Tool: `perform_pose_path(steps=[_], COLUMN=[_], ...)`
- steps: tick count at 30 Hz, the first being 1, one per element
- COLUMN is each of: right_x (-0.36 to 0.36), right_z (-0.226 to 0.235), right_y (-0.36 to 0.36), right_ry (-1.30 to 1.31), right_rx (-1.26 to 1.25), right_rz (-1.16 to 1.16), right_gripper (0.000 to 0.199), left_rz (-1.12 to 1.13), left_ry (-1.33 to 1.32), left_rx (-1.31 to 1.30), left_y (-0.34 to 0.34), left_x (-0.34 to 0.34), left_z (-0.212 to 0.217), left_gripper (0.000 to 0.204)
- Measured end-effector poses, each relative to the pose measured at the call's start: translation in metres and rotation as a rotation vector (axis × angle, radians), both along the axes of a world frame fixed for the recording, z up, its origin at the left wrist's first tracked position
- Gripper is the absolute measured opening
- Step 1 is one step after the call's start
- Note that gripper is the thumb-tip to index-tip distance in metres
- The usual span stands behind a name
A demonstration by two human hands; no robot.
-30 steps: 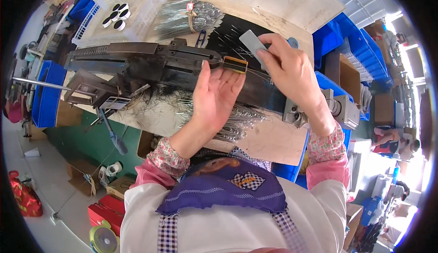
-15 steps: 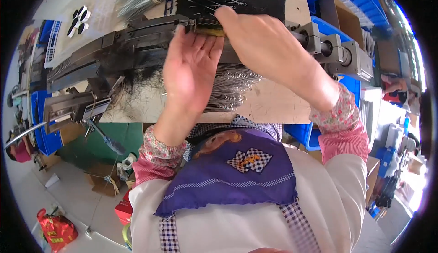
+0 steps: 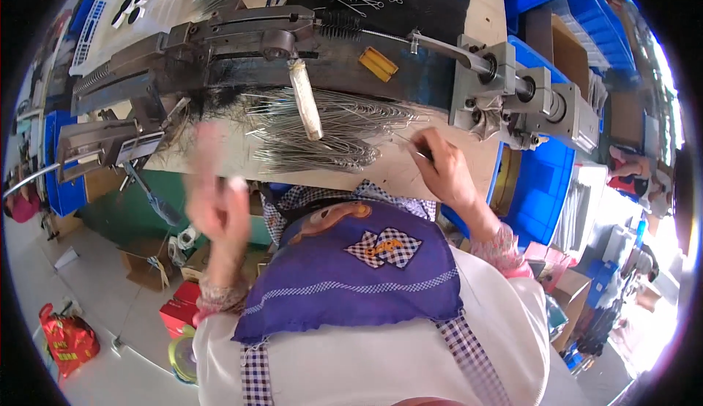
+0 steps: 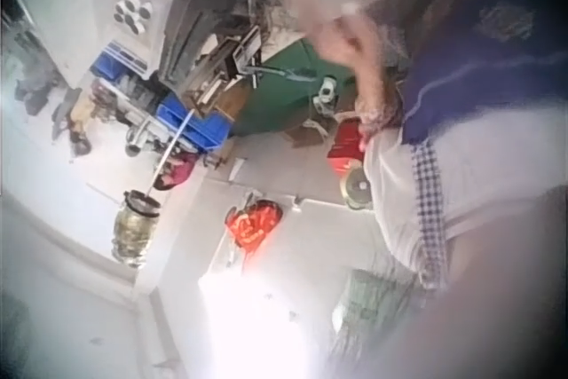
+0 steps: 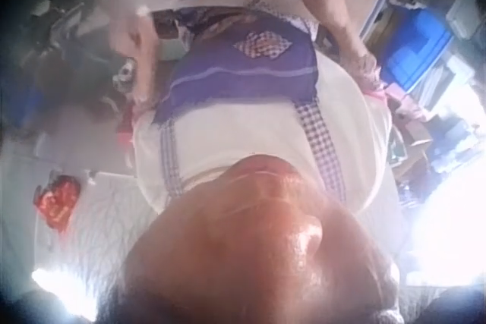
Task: Assembling industrial wire brushes by inserting wire bristles into metal sleeves and using a machine to crimp or secure them.
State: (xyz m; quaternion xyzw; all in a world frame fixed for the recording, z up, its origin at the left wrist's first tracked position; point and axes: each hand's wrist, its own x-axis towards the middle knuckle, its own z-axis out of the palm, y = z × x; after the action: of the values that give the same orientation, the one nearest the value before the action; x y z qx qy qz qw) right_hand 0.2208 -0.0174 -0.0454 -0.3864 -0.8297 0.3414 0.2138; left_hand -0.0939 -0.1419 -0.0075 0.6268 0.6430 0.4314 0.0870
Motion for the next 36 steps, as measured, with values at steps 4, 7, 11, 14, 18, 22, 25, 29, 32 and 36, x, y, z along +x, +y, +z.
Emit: perform_pose_path(steps=[4, 7, 11, 14, 18, 22, 25, 29, 32, 36], right_x=[0.029, 0.053, 0.060, 0.056, -0.001, -0.068, -0.061, -0.060, -0.072, -0.084], right_z=[0.027, 0.016, 0.052, 0.079, 0.116, 0.148, 0.148, 0.109, 0.088, 0.095], right_y=[-0.020, -0.013, 0.010, 0.017, 0.023, 0.034, 0.048, 0.106, 0.119, 0.104], right_ry=[0.036, 0.304, 0.682, 0.700, 0.394, 0.377, 0.199, 0.101, -0.064, -0.104], right_rx=[-0.148, -0.066, 0.022, 0.101, 0.187, 0.267, 0.225, 0.598, 0.740, 0.695], right_rz=[-0.396, -0.632, -0.719, -0.600, -0.008, 0.273, 0.033, 0.126, 0.227, 0.238], right_gripper=[0.012, 0.010, 0.005, 0.005, 0.009, 0.012, 0.016, 0.013, 0.018, 0.022], left_rz=[1.037, 1.315, 1.227, 0.868, -0.205, -0.621, -0.329, -0.131, -0.047, -0.437], left_ry=[1.093, 0.265, 0.365, 0.803, -0.223, -0.863, -0.708, -0.795, -1.297, -1.788], left_rx=[-0.337, -0.491, -0.504, -0.202, 0.104, -0.620, -0.317, -0.306, -0.447, -0.207], left_y=[-0.082, -0.148, -0.142, -0.081, 0.031, 0.055, 0.042, 0.055, 0.075, 0.076], left_x=[-0.128, -0.185, -0.175, -0.108, 0.053, 0.074, 0.029, 0.046, 0.086, 0.085], left_z=[-0.048, -0.044, -0.060, -0.044, 0.058, 0.074, 0.053, 0.021, 0.016, 0.075], left_gripper=[0.073, 0.073, 0.074, 0.065, 0.064, 0.025, 0.028, 0.029, 0.027, 0.019])
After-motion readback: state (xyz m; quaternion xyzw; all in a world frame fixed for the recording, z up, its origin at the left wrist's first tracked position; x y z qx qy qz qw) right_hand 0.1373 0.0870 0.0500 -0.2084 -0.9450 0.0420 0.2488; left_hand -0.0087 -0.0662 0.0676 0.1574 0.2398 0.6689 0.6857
